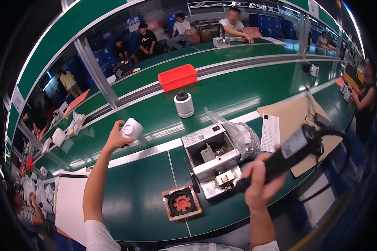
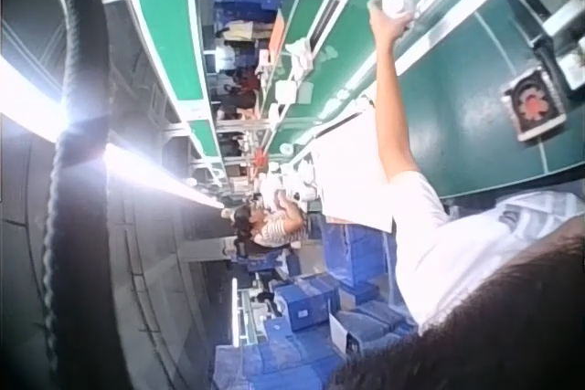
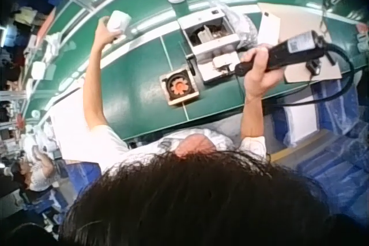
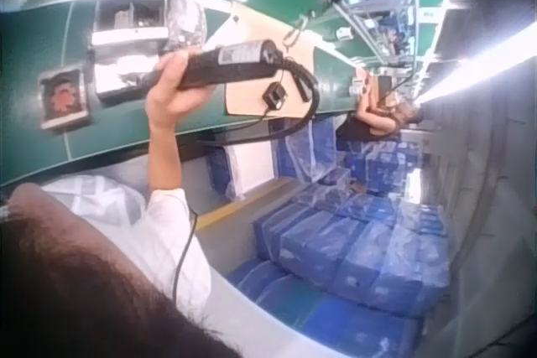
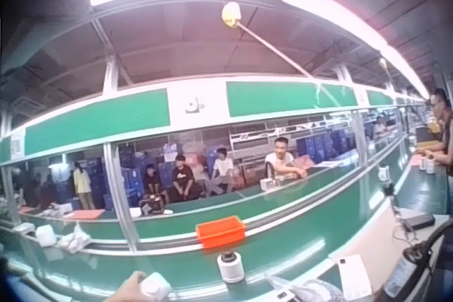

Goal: The person fastens screws onto a white cylindrical electronic component using an electric screwdriver.

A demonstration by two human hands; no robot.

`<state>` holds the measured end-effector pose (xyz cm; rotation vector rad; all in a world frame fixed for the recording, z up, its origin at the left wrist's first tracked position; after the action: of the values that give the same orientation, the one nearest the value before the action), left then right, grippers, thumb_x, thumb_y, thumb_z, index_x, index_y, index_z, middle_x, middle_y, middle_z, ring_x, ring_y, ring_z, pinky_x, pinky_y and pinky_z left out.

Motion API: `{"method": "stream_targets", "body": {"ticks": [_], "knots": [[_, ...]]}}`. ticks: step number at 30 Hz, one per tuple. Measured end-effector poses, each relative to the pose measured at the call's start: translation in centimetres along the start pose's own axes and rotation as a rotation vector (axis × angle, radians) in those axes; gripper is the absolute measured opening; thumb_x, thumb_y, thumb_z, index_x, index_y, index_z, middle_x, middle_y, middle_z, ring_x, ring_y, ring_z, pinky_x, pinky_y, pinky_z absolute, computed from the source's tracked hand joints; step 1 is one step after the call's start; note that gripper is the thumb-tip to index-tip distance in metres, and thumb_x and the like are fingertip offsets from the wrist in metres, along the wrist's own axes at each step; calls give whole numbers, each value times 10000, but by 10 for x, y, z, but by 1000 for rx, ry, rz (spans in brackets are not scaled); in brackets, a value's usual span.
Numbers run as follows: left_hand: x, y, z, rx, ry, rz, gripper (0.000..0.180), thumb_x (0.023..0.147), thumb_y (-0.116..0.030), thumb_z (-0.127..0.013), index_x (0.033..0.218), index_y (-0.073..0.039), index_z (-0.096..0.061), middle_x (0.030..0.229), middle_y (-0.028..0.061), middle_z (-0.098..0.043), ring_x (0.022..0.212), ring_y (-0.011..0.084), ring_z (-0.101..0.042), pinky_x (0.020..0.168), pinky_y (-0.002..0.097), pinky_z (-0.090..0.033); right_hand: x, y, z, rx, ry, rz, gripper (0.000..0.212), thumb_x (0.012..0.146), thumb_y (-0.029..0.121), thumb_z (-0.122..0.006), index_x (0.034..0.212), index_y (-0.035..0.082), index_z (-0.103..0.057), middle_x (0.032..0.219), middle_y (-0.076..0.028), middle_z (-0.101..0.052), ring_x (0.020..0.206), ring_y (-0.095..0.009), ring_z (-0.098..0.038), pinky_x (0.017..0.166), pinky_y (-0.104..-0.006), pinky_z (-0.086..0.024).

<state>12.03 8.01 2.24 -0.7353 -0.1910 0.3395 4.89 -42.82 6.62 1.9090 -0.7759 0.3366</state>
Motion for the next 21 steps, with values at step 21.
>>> {"method": "stream_targets", "body": {"ticks": [21], "knots": [[2, -17, -26, 538, -311, -507, 898, 572, -230, -750, 1322, -11, -307, 1362, 233, -302, 1299, 385, -267, 1087, 464, -188, -10, -8, -8, 21, 259, 3, 637, 882, 230, -568, 1321, -53, -203, 780, -58, -486, 523, -125, -521, 453, -253, -474]]}}
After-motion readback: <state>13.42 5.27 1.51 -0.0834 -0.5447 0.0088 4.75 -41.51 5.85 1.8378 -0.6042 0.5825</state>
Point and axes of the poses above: each hand's wrist, its own x-axis towards the middle knuckle, its own z-axis out of the back of the hand, y = z × x, the point moved 9 cm from there along x, towards the middle knuckle
